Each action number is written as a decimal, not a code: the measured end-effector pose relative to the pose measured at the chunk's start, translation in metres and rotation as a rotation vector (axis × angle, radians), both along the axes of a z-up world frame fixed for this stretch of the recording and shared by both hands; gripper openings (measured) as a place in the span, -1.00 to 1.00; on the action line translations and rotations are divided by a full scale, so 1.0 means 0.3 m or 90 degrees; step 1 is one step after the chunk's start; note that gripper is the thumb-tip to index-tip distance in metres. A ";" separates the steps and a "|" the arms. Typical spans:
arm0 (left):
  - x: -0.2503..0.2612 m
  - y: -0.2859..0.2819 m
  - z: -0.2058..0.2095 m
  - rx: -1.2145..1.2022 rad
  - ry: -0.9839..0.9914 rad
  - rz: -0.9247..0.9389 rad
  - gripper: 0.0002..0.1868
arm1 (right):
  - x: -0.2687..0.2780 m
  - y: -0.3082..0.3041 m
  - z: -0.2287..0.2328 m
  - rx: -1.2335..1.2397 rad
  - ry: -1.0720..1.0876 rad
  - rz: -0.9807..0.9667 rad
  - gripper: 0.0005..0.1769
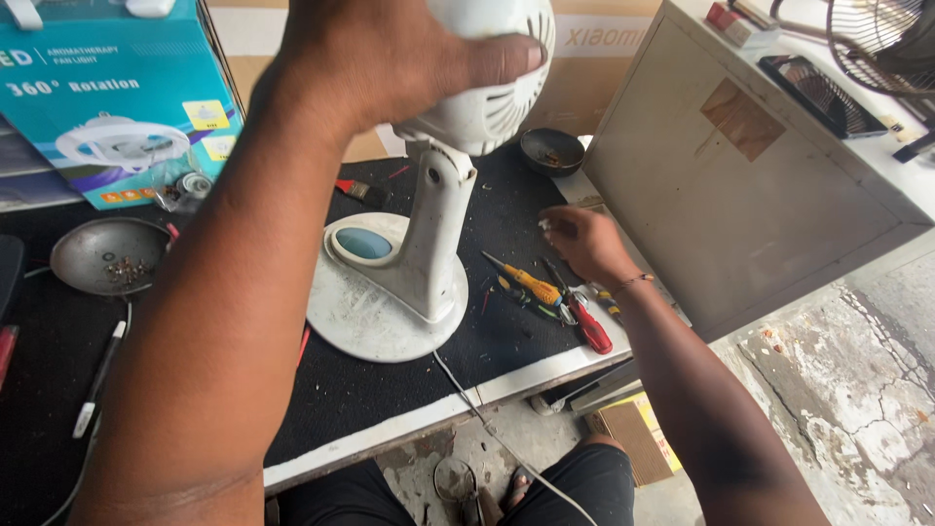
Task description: The person assembles a white pedestal fan by attaching the motor housing to the stand and securing it with a screwdriver. They then plug in the power cord and test the fan by pressing the control buttons on the base.
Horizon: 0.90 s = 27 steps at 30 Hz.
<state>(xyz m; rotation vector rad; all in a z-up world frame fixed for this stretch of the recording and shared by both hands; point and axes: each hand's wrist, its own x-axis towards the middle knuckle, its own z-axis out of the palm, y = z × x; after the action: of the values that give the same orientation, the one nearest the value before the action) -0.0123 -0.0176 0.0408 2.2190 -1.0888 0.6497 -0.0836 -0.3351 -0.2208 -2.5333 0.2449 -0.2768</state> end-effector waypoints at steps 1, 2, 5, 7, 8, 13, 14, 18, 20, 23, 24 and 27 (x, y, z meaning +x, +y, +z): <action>-0.002 -0.004 -0.003 -0.015 -0.028 0.029 -0.21 | -0.016 0.024 0.083 0.137 -0.070 0.024 -0.66; -0.003 -0.008 -0.006 -0.030 -0.056 0.057 -0.13 | -0.033 0.050 0.165 0.274 -0.140 0.050 -0.66; -0.026 -0.030 -0.013 -0.058 -0.092 0.059 -0.08 | -0.129 0.186 0.498 0.449 -0.327 0.121 -0.72; -0.047 -0.041 -0.005 -0.049 -0.089 0.065 -0.05 | -0.186 0.247 0.699 0.421 -0.382 0.139 -0.68; -0.058 -0.046 -0.002 -0.038 -0.083 0.070 -0.01 | -0.215 0.279 0.799 0.396 -0.432 0.155 -0.63; -0.103 -0.046 -0.002 -0.092 -0.152 0.044 -0.05 | -0.247 0.389 1.002 0.214 -0.480 0.251 -0.85; -0.111 -0.048 -0.002 -0.093 -0.144 0.046 -0.05 | -0.244 0.410 1.021 0.151 -0.491 0.295 -0.84; -0.138 -0.047 -0.001 -0.113 -0.153 0.036 -0.07 | -0.223 0.427 1.018 0.041 -0.503 0.364 -0.78; -0.147 -0.046 -0.005 -0.118 -0.156 0.038 0.00 | -0.219 0.438 0.997 0.070 -0.498 0.340 -0.78; -0.163 -0.042 -0.011 -0.133 -0.170 0.040 -0.01 | -0.229 0.448 0.986 0.092 -0.519 0.315 -0.77; -0.173 -0.038 -0.012 -0.134 -0.171 0.040 -0.01 | -0.242 0.451 0.990 0.091 -0.519 0.316 -0.77; -0.206 -0.028 -0.010 -0.137 -0.202 0.065 -0.03 | -0.276 0.455 0.995 0.147 -0.458 0.300 -0.75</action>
<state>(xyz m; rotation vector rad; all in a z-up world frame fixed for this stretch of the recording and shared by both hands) -0.0743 -0.0261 0.0378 2.0389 -1.0033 1.1376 -0.1663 -0.1985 0.0776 -2.0269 -0.5554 -0.8713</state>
